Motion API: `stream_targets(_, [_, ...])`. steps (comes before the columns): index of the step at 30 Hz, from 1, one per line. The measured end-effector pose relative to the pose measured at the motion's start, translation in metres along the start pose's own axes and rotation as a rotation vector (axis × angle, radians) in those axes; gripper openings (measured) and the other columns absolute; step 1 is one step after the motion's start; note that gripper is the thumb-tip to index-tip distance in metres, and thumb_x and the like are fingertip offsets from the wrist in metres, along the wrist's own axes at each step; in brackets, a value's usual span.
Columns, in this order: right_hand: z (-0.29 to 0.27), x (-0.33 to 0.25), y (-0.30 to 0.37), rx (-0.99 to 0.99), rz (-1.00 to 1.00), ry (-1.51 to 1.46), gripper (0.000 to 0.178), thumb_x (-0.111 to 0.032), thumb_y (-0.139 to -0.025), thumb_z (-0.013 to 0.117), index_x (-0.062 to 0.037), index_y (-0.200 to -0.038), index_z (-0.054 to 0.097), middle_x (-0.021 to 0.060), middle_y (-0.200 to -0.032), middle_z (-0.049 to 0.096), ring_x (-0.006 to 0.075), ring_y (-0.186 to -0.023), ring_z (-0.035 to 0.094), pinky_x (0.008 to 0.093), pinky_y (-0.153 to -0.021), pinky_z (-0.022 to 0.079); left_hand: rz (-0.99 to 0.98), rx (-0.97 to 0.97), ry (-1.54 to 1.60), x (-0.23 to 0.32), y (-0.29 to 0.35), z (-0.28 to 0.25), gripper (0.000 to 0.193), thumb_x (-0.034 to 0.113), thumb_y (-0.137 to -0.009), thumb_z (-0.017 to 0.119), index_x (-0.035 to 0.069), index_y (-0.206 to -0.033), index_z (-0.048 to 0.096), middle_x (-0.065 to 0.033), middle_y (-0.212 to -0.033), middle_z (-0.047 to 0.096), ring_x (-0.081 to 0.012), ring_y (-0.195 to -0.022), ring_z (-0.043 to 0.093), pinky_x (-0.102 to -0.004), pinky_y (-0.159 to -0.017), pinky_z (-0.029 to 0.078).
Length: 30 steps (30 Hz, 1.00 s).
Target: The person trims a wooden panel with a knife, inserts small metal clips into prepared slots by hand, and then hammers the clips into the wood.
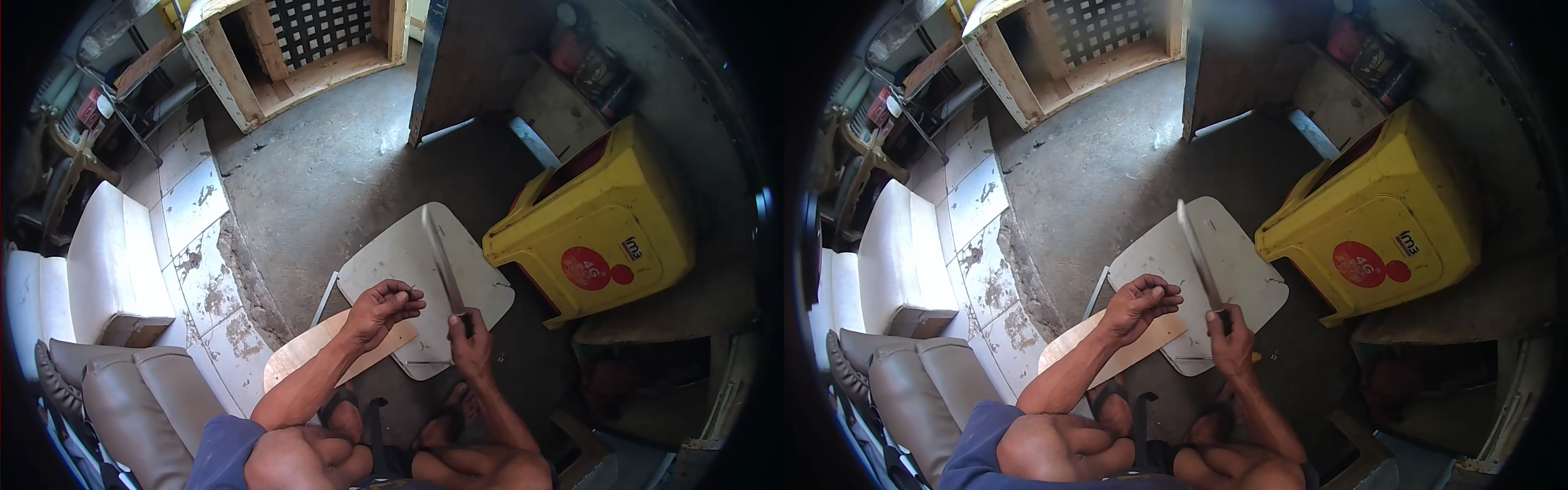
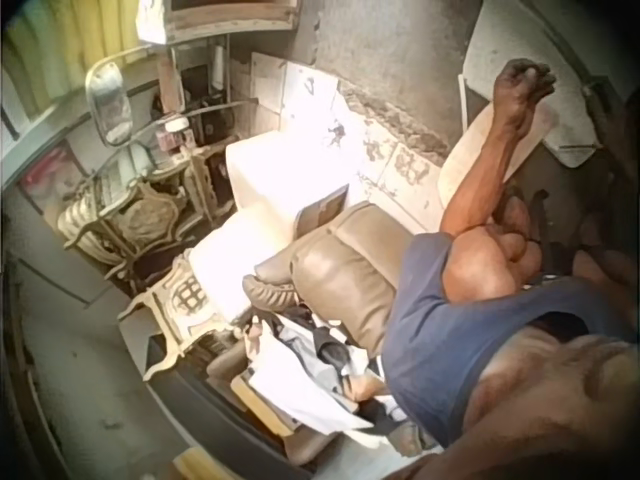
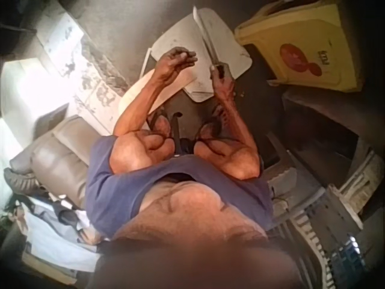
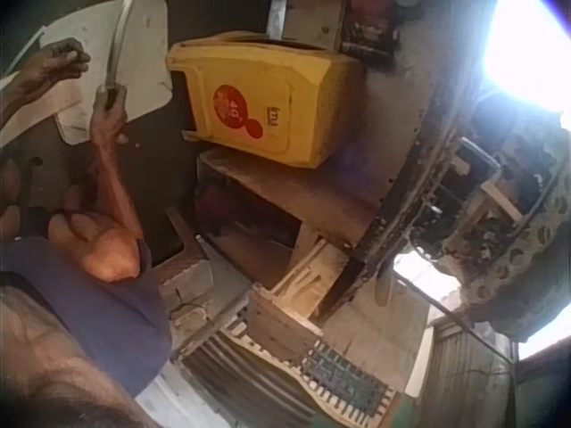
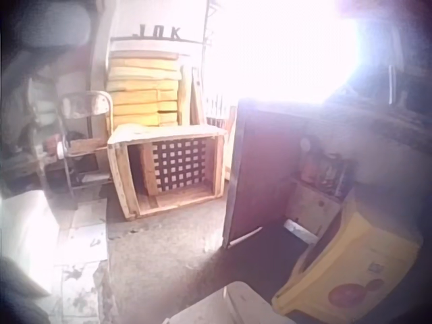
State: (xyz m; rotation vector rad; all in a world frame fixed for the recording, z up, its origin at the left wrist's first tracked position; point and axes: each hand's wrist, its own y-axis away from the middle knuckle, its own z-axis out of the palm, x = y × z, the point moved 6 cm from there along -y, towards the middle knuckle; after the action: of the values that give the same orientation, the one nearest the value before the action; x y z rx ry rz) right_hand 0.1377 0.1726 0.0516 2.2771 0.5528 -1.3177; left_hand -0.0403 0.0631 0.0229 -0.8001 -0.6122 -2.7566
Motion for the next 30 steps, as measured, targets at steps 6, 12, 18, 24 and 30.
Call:
stream_targets(6, [0.018,-0.060,0.012,-0.122,-0.112,-0.080,0.037,-0.025,-0.101,0.063,-0.0025,-0.130,0.059,0.0044,-0.070,0.061,0.0085,-0.062,0.053,0.0281,-0.058,0.046,-0.036,-0.033,0.059,0.003,0.004,0.009,0.022,0.012,-0.098,0.069,0.002,-0.116,0.061,-0.0163,-0.117,0.069,-0.0316,-0.110,0.070,-0.0492,-0.103,0.055])
stream_targets(12, [0.023,-0.061,0.013,-0.118,-0.169,-0.083,0.036,-0.023,-0.101,0.064,-0.0027,-0.130,0.059,0.0049,-0.069,0.059,0.0092,-0.060,0.053,0.0283,-0.057,0.046,-0.003,-0.024,0.021,0.006,0.005,0.010,0.028,0.015,-0.097,0.070,0.002,-0.121,0.060,-0.0145,-0.117,0.069,-0.0301,-0.110,0.069,-0.0471,-0.103,0.054])
stream_targets(18, [0.023,-0.063,0.017,-0.122,-0.186,-0.036,0.035,-0.023,-0.101,0.065,-0.0033,-0.129,0.060,0.0079,-0.069,0.062,0.0100,-0.061,0.056,0.0293,-0.058,0.048,-0.002,-0.003,-0.003,0.005,0.006,0.009,0.028,0.013,-0.098,0.069,-0.001,-0.120,0.060,-0.0138,-0.113,0.069,-0.0255,-0.105,0.070,-0.0417,-0.099,0.056])
stream_targets(24, [0.024,-0.062,0.019,-0.133,-0.174,-0.030,0.035,-0.022,-0.100,0.065,-0.0035,-0.130,0.060,0.0104,-0.071,0.064,0.0114,-0.062,0.060,0.0308,-0.059,0.049,0.008,-0.014,-0.034,0.007,0.009,0.009,0.029,0.013,-0.098,0.070,-0.001,-0.121,0.061,-0.0122,-0.110,0.070,-0.0240,-0.102,0.071,-0.0398,-0.098,0.057])
stream_targets(30, [0.027,-0.060,0.019,-0.133,-0.208,-0.002,0.032,-0.023,-0.101,0.064,-0.0037,-0.126,0.058,0.0144,-0.071,0.065,0.0201,-0.062,0.064,0.0356,-0.059,0.051,0.057,0.048,-0.177,0.012,0.009,0.010,0.029,0.014,-0.097,0.071,-0.003,-0.118,0.063,-0.0113,-0.108,0.071,-0.0202,-0.100,0.070,-0.0351,-0.099,0.054])
